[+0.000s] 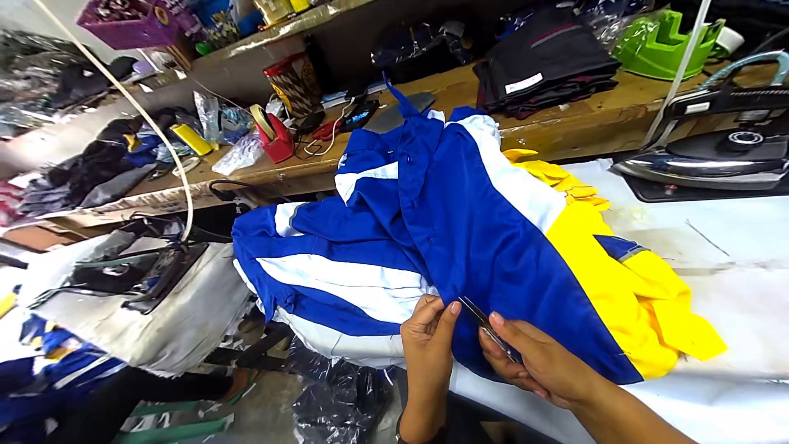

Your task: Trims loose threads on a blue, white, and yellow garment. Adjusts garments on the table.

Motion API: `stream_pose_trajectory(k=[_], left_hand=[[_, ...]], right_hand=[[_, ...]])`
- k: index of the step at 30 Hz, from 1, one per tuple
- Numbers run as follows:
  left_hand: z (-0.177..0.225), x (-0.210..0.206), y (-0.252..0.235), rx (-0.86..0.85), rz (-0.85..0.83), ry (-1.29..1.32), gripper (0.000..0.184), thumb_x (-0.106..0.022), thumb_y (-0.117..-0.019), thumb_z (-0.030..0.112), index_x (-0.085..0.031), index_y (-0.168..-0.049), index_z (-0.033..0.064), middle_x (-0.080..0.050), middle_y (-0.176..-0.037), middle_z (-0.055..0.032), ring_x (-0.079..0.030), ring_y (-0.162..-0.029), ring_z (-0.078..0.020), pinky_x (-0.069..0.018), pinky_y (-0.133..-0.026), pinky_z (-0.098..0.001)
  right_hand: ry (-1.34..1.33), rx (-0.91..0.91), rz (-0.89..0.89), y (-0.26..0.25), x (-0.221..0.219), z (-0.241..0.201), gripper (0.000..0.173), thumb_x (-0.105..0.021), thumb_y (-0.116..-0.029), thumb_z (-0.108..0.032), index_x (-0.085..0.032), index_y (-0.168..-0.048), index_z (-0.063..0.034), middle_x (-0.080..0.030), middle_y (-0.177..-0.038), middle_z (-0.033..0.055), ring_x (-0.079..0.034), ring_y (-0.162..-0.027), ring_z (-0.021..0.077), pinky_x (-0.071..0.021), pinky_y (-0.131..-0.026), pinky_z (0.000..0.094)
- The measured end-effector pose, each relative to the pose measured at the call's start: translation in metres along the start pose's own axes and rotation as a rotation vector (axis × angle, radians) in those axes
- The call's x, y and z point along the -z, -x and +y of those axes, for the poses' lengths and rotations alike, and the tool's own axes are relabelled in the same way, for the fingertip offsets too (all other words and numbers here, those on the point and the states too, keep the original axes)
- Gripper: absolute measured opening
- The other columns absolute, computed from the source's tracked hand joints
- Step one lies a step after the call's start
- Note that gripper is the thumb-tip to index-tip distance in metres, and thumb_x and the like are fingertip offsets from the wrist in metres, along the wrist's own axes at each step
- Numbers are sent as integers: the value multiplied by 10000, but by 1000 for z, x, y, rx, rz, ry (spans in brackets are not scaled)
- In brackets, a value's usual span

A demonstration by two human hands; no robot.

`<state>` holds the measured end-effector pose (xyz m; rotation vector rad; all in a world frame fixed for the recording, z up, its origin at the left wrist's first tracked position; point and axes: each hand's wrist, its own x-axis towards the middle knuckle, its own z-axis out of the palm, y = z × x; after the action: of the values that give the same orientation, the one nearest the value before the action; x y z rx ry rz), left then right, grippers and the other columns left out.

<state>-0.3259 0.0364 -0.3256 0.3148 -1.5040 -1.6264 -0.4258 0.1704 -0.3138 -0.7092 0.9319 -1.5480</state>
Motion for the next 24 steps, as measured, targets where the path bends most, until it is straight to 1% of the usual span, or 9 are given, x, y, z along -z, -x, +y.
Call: stream_pose_trajectory(k=[8, 10, 13, 14, 16, 18, 19, 22, 24], left_hand=[[-6, -6, 1, -60, 37, -24, 88, -658, -937, 6, -739, -919, -24, -671, -885, -20, -654, -828, -60, -573, -780, -203], [-10, -8, 2, -101, 40, -40, 94, -660, -945, 26, -739, -921, -18, -666, -891, -10, -645, -841, -51, -564, -789, -198], [-11, -9, 2, -110, 8, -6, 115, -656, -965, 67, -739, -922, 0, -665, -902, 2, -631, -852, -40, -551, -800, -194], [-11, -9, 2, -94, 1, 18, 117, -656, -968, 71, -739, -923, 2, -672, -906, -2, -634, -852, -43, -553, -802, -198], [-8, -9, 2, -26, -5, 86, 118, -664, -970, 83, -743, -933, 4, -698, -916, -15, -658, -856, -52, -568, -814, -216], [-5, -10, 3, 52, -7, 168, 115, -667, -971, 85, -745, -949, 3, -715, -924, -32, -681, -863, -67, -580, -828, -237], [-4, -10, 4, 83, -7, 201, 114, -668, -971, 88, -744, -955, 4, -725, -938, -42, -692, -874, -73, -586, -838, -250], [-1, -11, 6, 101, -8, 227, 113, -687, -963, 110, -753, -954, 19, -738, -962, -46, -704, -896, -82, -590, -850, -261], [-4, -12, 6, 30, -6, 160, 119, -690, -964, 126, -750, -941, 25, -714, -930, -23, -678, -877, -64, -575, -829, -231]], right_hand=[[-3, -3, 68, -2, -4, 1, 435, -315, -1112, -406, -523, -796, -190, -377, -565, -121, -308, -402, -60, -252, -371, 98], [-167, -65, 22, 0, -4, -1, 462, -311, -1107, -443, -536, -803, -177, -391, -567, -110, -319, -389, -56, -276, -359, 96], [-470, -161, -180, -1, 4, -5, 495, -439, -1045, -583, -560, -806, -167, -402, -562, -101, -372, -373, -38, -345, -354, 115], [-392, -124, -156, -2, 5, -5, 484, -441, -1053, -562, -556, -792, -171, -396, -559, -108, -362, -376, -47, -327, -355, 105], [92, 112, 76, -5, 2, 1, 430, -466, -1079, -443, -550, -740, -193, -396, -553, -132, -337, -419, -73, -265, -390, 92], [495, 323, 279, -8, 4, 9, 408, -546, -1044, -446, -550, -725, -192, -395, -562, -133, -360, -468, -59, -283, -439, 131], [442, 308, 256, -8, 4, 8, 408, -548, -1045, -435, -549, -714, -196, -391, -554, -137, -354, -458, -66, -276, -429, 120], [-192, -19, -78, -5, 9, -3, 450, -530, -1035, -521, -585, -742, -183, -401, -547, -126, -367, -386, -64, -316, -352, 99], [-106, 40, -13, -6, 8, -1, 434, -548, -1035, -483, -580, -712, -196, -403, -533, -135, -362, -392, -68, -300, -361, 101]])
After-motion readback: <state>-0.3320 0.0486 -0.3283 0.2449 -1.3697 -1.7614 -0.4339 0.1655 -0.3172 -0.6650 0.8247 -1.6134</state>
